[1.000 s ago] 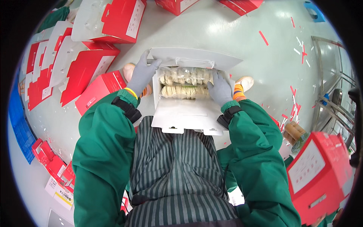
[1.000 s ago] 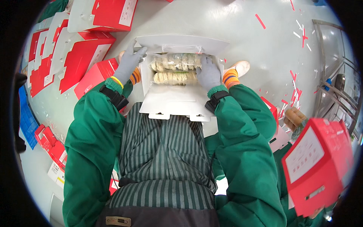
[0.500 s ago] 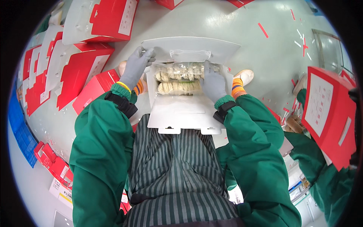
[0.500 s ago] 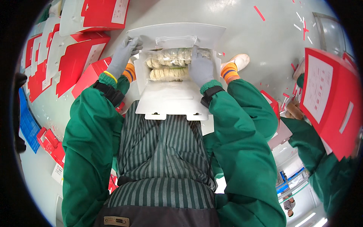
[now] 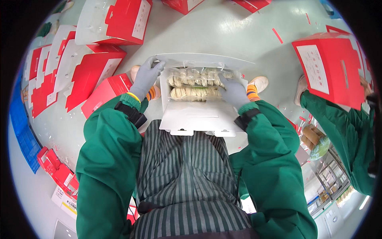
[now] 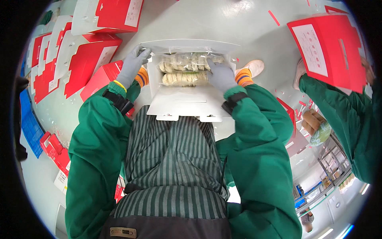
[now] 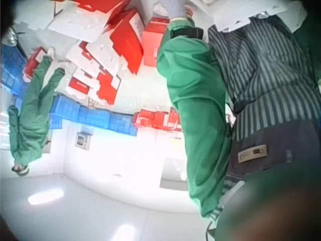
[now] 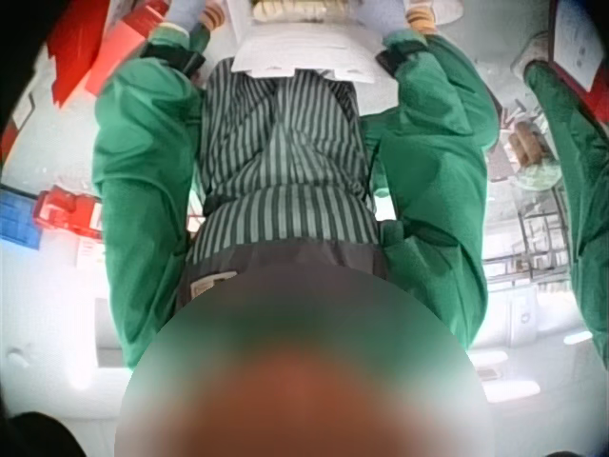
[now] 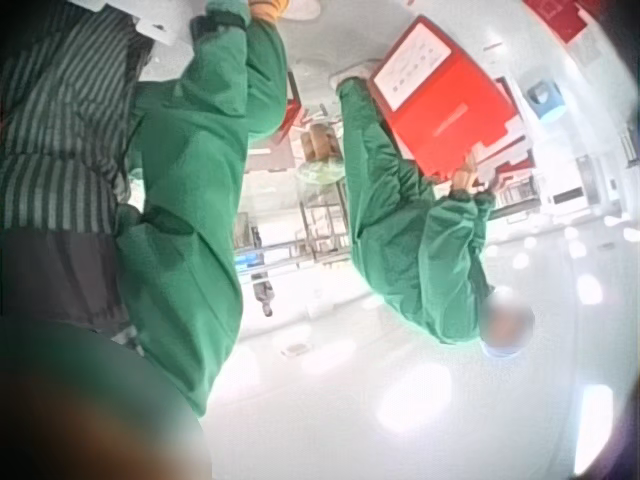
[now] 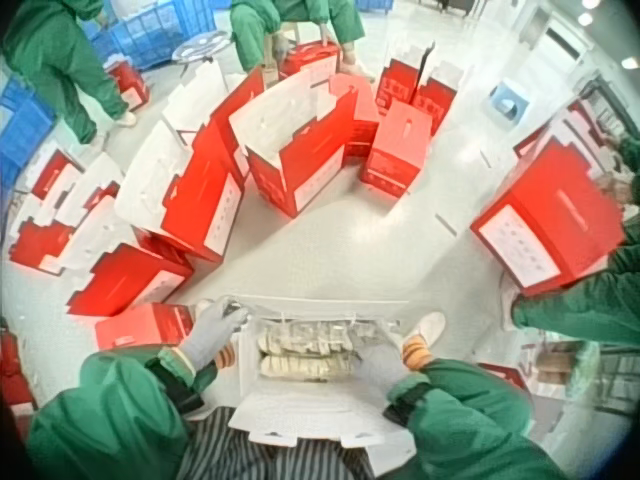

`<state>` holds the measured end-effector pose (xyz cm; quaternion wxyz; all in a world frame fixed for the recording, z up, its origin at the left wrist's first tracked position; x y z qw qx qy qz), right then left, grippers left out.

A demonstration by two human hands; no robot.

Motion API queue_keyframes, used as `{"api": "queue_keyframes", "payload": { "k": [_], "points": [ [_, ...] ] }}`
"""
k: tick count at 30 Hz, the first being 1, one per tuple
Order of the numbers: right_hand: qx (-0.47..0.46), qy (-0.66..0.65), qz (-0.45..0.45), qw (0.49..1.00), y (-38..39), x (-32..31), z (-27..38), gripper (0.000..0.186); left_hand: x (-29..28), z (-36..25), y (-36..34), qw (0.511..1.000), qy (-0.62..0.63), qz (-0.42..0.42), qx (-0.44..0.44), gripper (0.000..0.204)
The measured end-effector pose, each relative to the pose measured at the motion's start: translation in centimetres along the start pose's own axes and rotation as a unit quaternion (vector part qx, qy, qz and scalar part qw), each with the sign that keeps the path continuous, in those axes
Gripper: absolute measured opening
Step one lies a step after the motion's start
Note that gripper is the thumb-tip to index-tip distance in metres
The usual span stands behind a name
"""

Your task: The person places vacuum-sealed food items into red cardboard boxes, closes the flaps, and sets the boxes aside. The process is repeated with multiple items and boxes on the floor.

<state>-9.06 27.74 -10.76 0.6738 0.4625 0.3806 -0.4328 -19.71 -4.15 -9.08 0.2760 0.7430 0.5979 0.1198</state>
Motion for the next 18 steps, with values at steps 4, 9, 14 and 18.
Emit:
{"api": "queue_keyframes", "payload": {
  "k": [4, 9, 14, 18],
  "points": [
    [0.068, -0.145, -0.169, 0.973, 2.7, -6.0, -2.8, 0.033, -2.1, 0.7, 3.1, 0.986, -0.128, -0.088, 0.058, 0.045],
    [0.312, -0.437, 0.015, 0.844, 5.8, -3.8, -5.4, 0.029, 0.4, 4.5, 6.5, 0.962, 0.037, 0.149, -0.225, 0.038],
    [0.204, -0.478, 0.142, 0.842, 4.5, 2.6, -5.0, 0.038, 3.2, 6.6, 4.1, 0.944, 0.02, 0.236, -0.229, 0.039],
    [0.16, -0.35, 0.182, 0.905, 3.0, 3.8, -5.4, 0.043, 5.4, 8.0, 2.6, 0.925, -0.019, 0.272, -0.266, 0.061]
  ]
}}
Point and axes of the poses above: each hand's wrist, its own y-axis away from the middle knuckle, its own x-axis out of the palm, z = x × y, the point moved 3 cm from there along -y, towards the middle knuckle, and after that the axes turned 5 degrees about y, right-handed, at the moved point
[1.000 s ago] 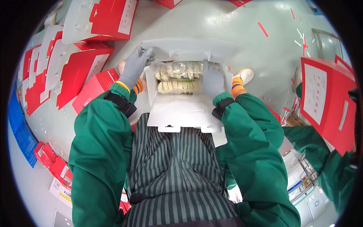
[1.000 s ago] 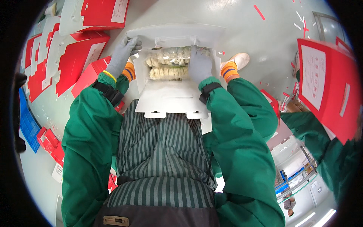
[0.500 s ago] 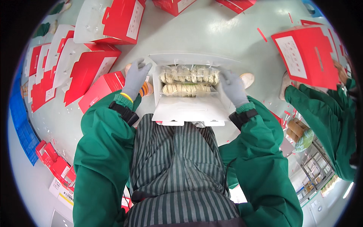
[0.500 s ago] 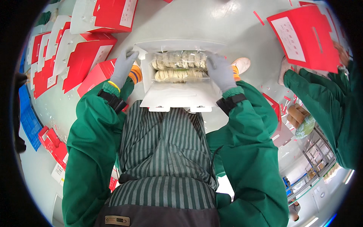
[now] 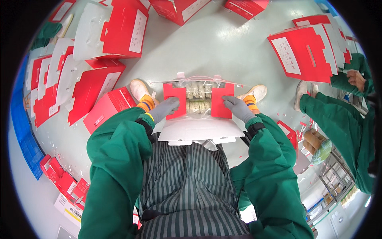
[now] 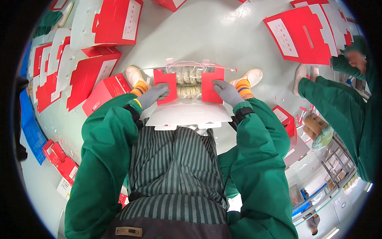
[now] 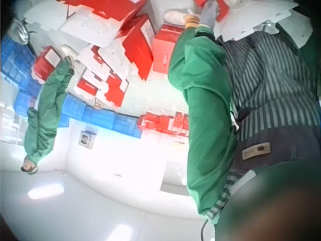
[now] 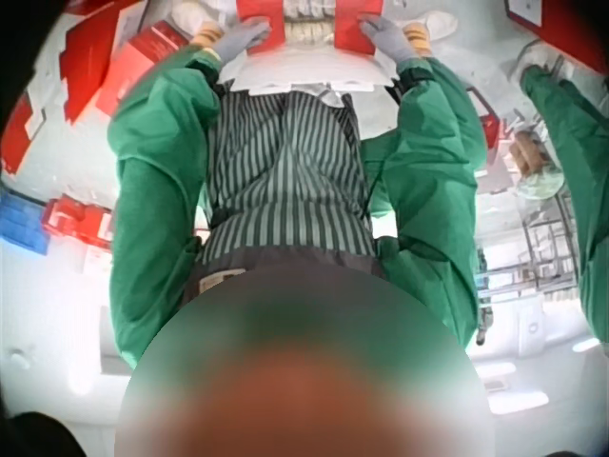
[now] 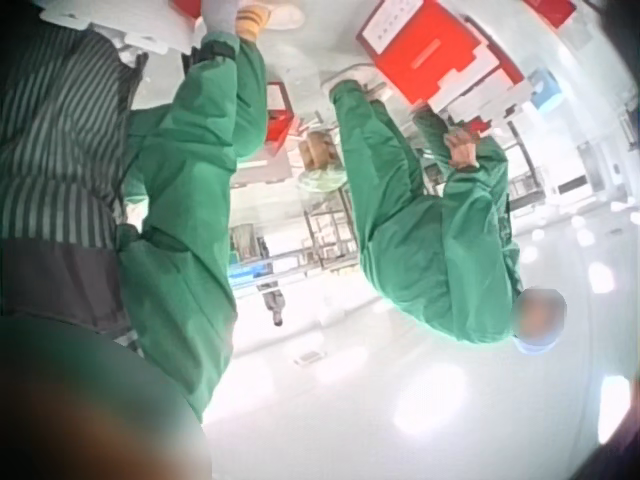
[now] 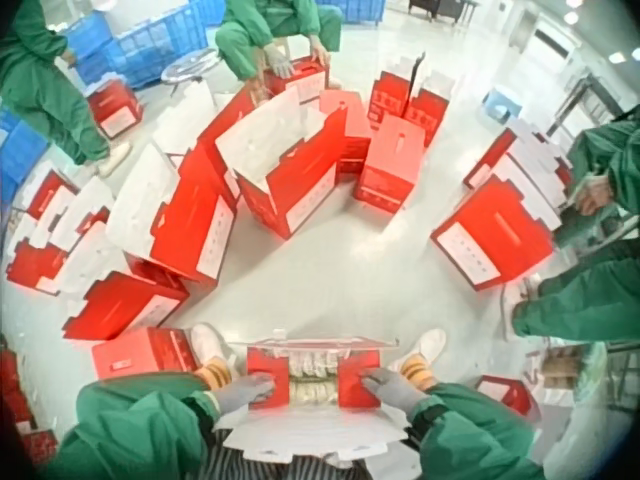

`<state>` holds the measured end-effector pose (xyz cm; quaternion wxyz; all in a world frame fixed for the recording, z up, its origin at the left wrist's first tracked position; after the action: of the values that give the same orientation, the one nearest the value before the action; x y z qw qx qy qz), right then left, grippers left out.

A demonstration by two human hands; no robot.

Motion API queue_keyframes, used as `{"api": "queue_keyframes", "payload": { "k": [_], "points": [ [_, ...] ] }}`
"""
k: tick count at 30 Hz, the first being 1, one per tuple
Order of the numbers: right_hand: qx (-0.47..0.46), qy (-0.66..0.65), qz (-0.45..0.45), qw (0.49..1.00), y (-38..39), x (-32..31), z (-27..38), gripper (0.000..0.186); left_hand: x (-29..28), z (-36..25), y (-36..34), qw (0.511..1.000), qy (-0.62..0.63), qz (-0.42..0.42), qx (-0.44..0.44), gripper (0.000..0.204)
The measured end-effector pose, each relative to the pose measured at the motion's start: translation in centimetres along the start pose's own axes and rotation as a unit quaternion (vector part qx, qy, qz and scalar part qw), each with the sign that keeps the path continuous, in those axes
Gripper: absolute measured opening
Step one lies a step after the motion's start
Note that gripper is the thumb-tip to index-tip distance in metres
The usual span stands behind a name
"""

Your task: The person places vacuum-sealed food items into red cardboard boxes, closes the flaps, and sets the boxes aside. The process is repeated with multiple items and boxes on the floor.

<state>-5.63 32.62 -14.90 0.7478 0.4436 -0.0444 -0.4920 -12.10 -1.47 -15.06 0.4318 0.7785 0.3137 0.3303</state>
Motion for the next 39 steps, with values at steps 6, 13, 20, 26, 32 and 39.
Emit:
{"api": "queue_keyframes", "payload": {
  "k": [6, 13, 20, 26, 32, 39],
  "points": [
    [0.226, -0.528, 0.103, 0.812, 0.1, -1.8, 0.2, 0.102, -0.9, 0.1, -0.7, 0.938, 0.342, 0.047, -0.036, 0.093],
    [0.249, -0.522, 0.147, 0.802, -2.1, -3.9, -0.3, 0.092, -4.8, -2.6, 0.1, 0.885, 0.465, 0.002, -0.024, 0.111],
    [0.198, 0.062, -0.012, 0.978, 0.6, -2.7, -1.4, 0.066, -4.5, -1.9, 0.7, 0.992, -0.077, -0.096, -0.026, 0.055],
    [0.199, 0.224, -0.044, 0.953, -0.2, -2.0, -1.9, 0.067, -2.8, 0.7, 0.7, 0.862, -0.462, -0.209, -0.024, 0.067],
    [0.076, 0.293, 0.012, 0.953, 3.6, -3.4, -1.4, 0.065, -3.4, 0.9, 0.1, 0.883, -0.416, -0.216, 0.028, 0.066],
    [-0.153, 0.073, -0.099, 0.981, 5.2, -0.6, 0.9, 0.077, -5.1, 3.1, -1.3, 0.948, -0.279, -0.15, 0.039, 0.056]
  ]
}}
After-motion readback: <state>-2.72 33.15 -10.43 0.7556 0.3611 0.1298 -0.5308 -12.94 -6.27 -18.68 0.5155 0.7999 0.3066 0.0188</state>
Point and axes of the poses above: each hand's wrist, its own y-axis away from the middle knuckle, its own x-axis out of the palm, z = x × y, the point moved 3 cm from there along -y, towards the middle knuckle, and after that the axes turned 5 degrees about y, right-handed, at the moved point
